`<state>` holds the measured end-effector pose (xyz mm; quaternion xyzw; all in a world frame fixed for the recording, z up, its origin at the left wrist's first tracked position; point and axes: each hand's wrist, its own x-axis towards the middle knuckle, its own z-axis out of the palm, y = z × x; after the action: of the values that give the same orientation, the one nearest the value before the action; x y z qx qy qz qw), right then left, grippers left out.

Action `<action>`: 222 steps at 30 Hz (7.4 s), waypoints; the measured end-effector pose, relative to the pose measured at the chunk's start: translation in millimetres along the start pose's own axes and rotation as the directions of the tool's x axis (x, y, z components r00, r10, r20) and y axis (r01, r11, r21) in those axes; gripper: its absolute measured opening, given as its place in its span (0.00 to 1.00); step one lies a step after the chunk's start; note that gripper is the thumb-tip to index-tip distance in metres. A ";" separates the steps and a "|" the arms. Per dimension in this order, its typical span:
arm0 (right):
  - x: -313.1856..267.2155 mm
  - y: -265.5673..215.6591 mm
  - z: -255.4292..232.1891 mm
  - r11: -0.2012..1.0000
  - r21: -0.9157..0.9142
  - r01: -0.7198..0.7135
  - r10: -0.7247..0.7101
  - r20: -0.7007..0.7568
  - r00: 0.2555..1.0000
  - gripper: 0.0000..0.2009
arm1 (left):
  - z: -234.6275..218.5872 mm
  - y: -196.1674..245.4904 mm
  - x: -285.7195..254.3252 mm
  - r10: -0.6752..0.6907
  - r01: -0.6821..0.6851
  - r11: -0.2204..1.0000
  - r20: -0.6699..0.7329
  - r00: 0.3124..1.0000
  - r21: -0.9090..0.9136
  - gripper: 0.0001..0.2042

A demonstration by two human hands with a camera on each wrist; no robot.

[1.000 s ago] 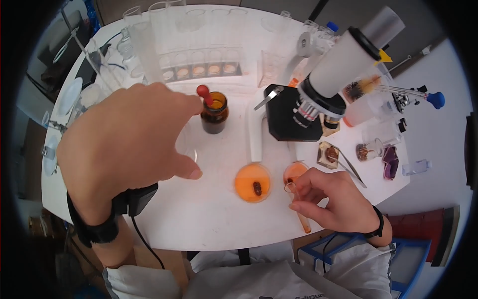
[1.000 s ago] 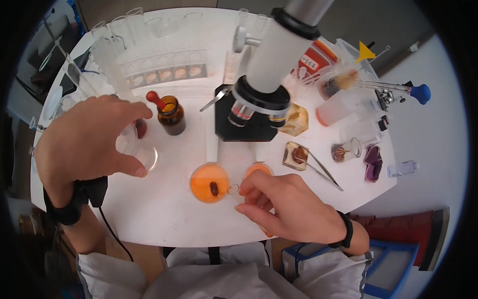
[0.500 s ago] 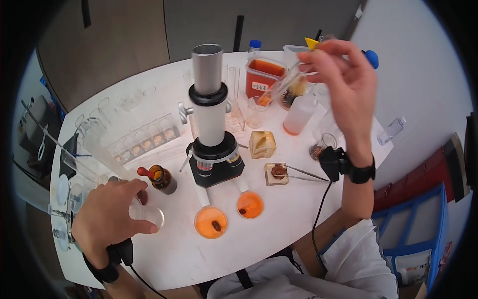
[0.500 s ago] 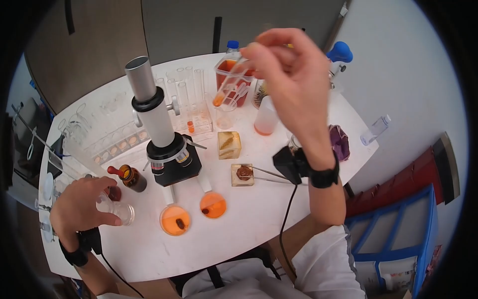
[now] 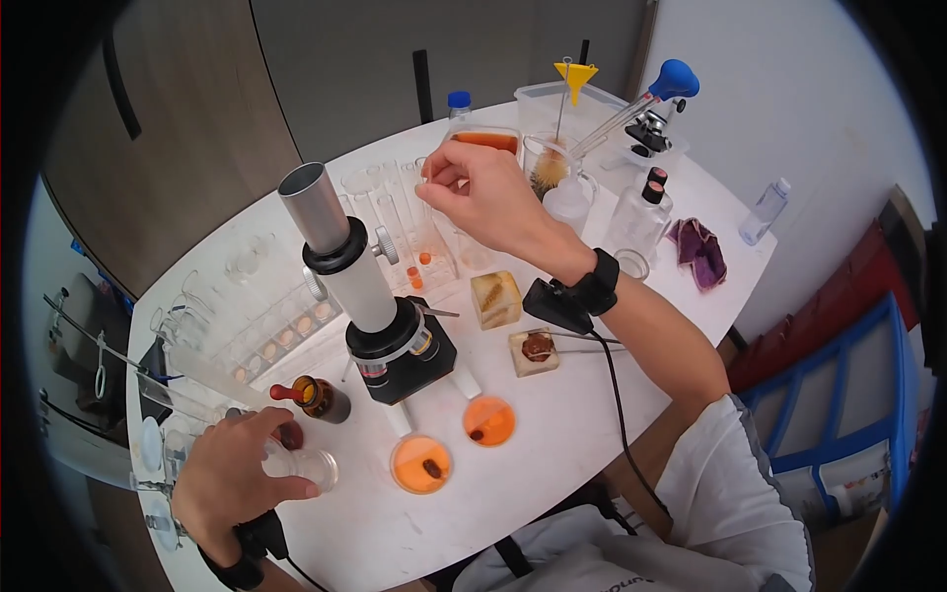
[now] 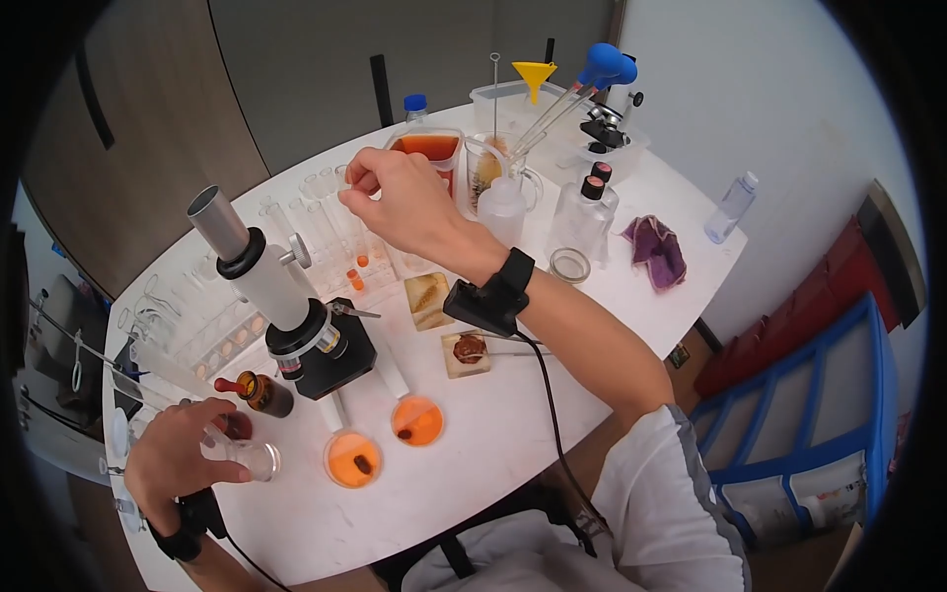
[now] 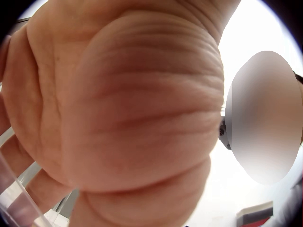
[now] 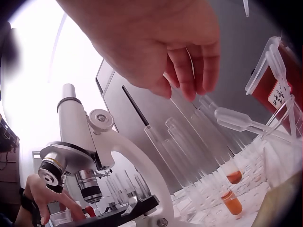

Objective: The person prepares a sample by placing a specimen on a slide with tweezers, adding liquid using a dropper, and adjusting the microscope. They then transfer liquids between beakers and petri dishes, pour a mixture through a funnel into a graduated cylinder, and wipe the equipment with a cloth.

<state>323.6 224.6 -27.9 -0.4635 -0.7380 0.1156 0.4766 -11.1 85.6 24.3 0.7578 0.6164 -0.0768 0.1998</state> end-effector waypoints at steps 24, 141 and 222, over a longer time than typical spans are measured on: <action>1.3 8.6 7.1 0.978 -0.210 0.019 0.013 0.150 0.989 0.15 | 1.4 0.0 1.3 0.005 -0.005 1.000 0.002 1.000 0.006 0.29; -170.2 -90.7 -22.6 0.884 -0.282 0.372 -0.057 0.726 0.685 0.10 | 8.0 -10.2 6.4 0.042 -0.044 0.998 0.051 0.998 0.051 0.34; 5.7 -9.3 -185.9 0.728 -0.635 -0.258 -0.177 -0.538 0.824 0.12 | 6.4 -12.3 8.2 0.024 -0.033 0.992 0.073 0.997 0.119 0.30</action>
<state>468.3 173.6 77.7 -0.6351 -0.5412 -0.2957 0.4650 -20.3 92.4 13.0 0.7739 0.5923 -0.1379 0.1766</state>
